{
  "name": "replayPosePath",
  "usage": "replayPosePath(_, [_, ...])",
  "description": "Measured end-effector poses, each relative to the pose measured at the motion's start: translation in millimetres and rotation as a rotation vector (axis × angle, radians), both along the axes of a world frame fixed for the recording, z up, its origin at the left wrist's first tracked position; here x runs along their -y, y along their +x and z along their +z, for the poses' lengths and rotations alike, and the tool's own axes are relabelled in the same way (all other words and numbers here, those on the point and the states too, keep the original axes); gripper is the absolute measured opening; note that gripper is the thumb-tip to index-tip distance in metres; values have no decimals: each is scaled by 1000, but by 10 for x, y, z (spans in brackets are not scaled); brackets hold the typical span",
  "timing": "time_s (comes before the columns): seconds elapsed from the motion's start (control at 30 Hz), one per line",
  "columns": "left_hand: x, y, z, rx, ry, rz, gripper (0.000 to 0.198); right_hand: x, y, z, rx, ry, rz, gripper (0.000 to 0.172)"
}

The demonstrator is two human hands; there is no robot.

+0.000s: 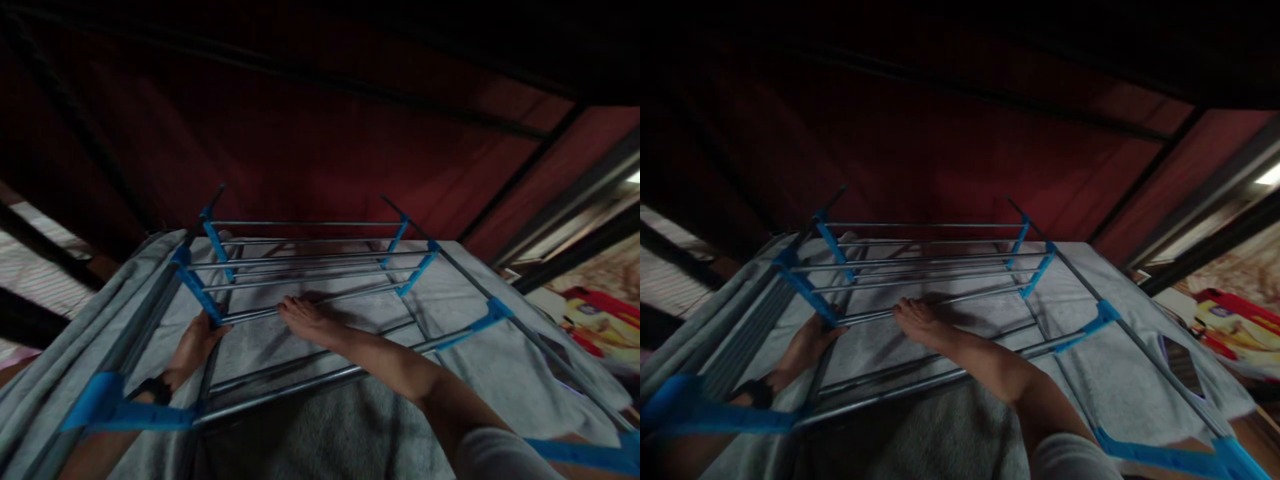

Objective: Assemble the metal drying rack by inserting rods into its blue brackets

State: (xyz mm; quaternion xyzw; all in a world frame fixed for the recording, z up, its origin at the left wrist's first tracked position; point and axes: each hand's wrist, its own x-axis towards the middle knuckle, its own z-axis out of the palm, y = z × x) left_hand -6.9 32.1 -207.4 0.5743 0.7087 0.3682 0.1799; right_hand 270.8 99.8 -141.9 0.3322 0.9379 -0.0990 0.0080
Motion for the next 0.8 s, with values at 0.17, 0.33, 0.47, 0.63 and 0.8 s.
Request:
replayPosePath(0.17, [-9,-49,-44,-6,30,-44,43,-101,-165,-33,12,60,-48,42])
replayPosePath(0.33, [11,33,98,10,-19,54,48,-119,-117,22,-19,82,-26,39])
replayPosePath(0.47, [19,196,276,117,-20,100,49,-97,-127,68,2,57,-52,41])
replayPosePath(0.63, [-29,290,248,296,113,162,44,-144,-142,71,25,40,-47,43])
replayPosePath(0.8, [-46,239,121,302,112,137,36,-163,-161,107,1,16,-83,31])
